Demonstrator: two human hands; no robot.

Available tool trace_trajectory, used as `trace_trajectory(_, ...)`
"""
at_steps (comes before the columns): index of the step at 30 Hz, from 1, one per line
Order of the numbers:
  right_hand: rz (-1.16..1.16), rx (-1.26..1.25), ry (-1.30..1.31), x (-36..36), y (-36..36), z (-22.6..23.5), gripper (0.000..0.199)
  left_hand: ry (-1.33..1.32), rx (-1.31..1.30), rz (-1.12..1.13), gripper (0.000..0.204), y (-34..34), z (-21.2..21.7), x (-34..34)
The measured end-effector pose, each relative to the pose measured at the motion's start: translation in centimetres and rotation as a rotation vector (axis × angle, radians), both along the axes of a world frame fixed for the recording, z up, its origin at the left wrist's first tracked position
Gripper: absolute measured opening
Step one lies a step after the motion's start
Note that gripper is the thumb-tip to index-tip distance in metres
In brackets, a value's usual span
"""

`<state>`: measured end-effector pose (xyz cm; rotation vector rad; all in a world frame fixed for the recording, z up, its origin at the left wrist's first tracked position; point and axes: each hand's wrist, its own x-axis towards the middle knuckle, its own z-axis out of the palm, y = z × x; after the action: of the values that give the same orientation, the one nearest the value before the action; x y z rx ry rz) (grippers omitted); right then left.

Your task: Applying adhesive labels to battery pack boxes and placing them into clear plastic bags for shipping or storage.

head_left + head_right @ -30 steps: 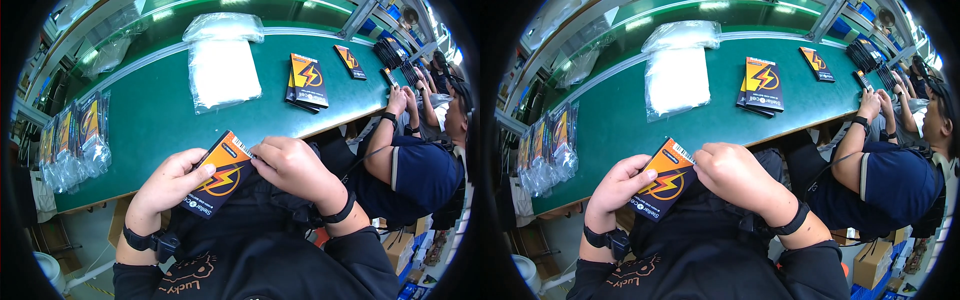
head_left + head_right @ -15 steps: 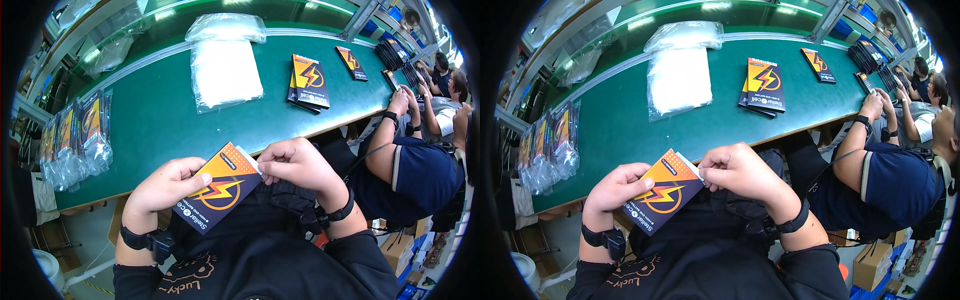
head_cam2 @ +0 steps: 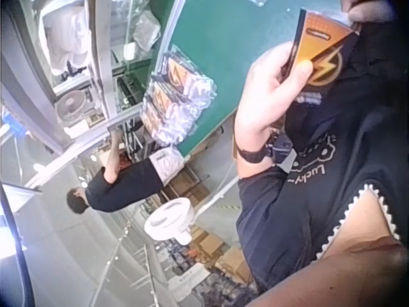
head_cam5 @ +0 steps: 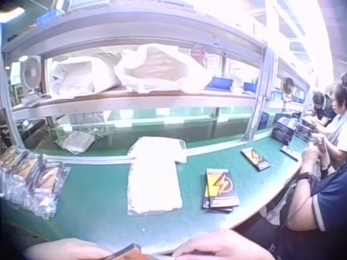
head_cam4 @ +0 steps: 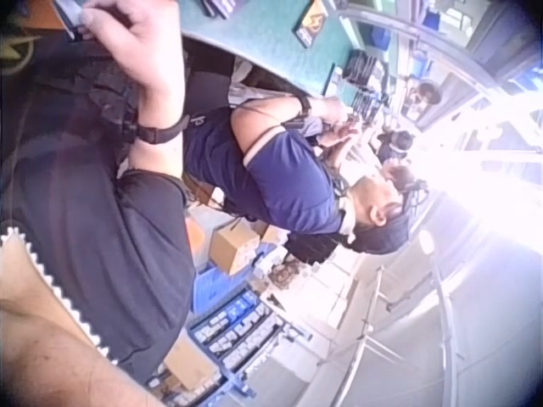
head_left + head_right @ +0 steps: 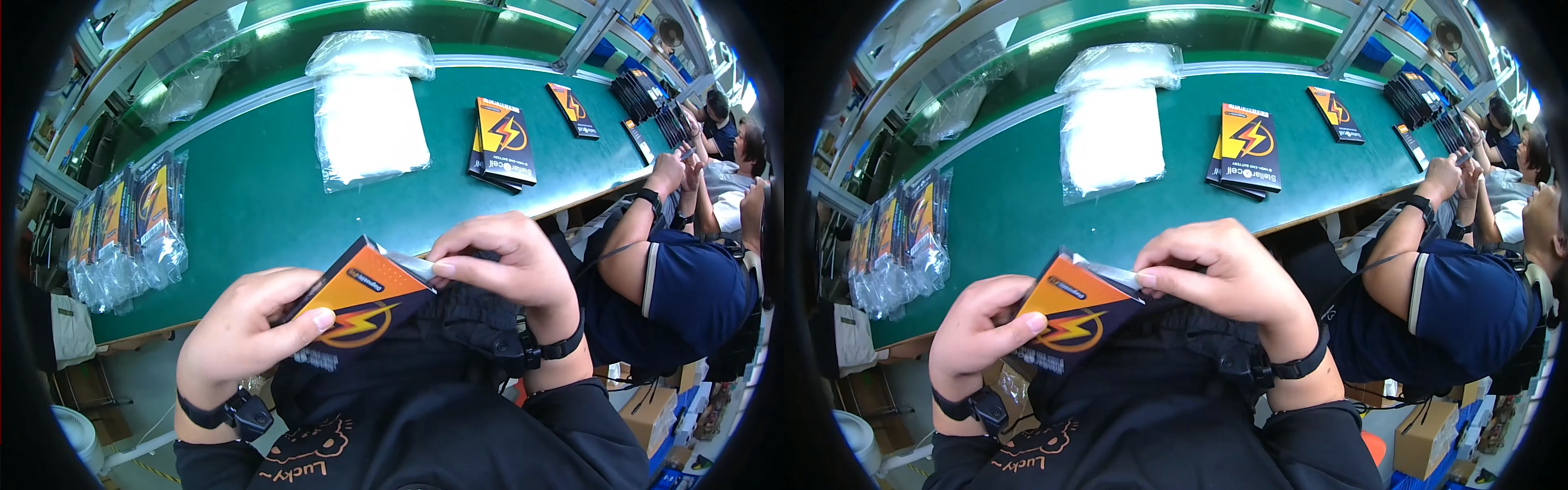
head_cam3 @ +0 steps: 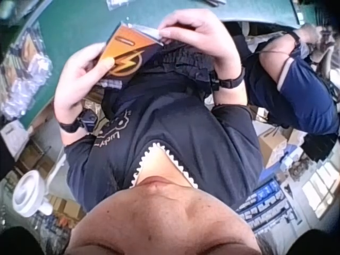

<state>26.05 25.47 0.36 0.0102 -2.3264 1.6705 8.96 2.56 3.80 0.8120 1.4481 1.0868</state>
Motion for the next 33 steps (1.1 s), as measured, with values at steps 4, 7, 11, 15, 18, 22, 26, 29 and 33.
trace_trajectory(4,-0.001,-0.521,0.079,0.2,0.6,-0.3,0.034,0.814,0.394,0.045,0.033,-0.1,0.8,1.1)
trace_trajectory(7,-0.066,-0.697,0.035,-0.2,0.2,-1.6,0.056,1.212,0.573,0.252,0.042,0.6,-1.1,1.4)
trace_trajectory(11,-0.02,-1.131,-0.219,-0.6,-2.3,-3.5,0.065,1.407,0.497,0.114,0.036,1.7,-4.8,1.4)
trace_trajectory(15,-0.158,-1.036,-0.355,-0.4,-3.2,-4.1,0.04,1.385,0.494,0.082,0.038,2.3,-7.0,2.1)
trace_trajectory(18,-0.294,-0.919,-0.425,-0.1,-3.2,-4.1,0.028,1.309,0.414,0.048,0.046,2.1,-6.7,2.4)
trace_trajectory(22,-0.27,-0.79,-0.471,0.2,-2.8,-4.0,0.027,1.237,0.353,-0.097,0.052,2.7,-5.4,1.5)
trace_trajectory(26,-0.196,-0.818,-0.461,0.2,-2.5,-4.1,0.025,1.201,0.403,-0.202,0.062,4.6,-5.5,1.2)
trace_trajectory(29,-0.285,-0.848,-0.498,0.4,-2.3,-4.1,0.024,1.197,0.403,-0.264,0.068,5.4,-6.0,1.0)
trace_trajectory(33,-0.352,-0.911,-0.479,0.9,-2.3,-4.3,0.023,1.2,0.384,-0.235,0.071,5.2,-6.4,1.2)
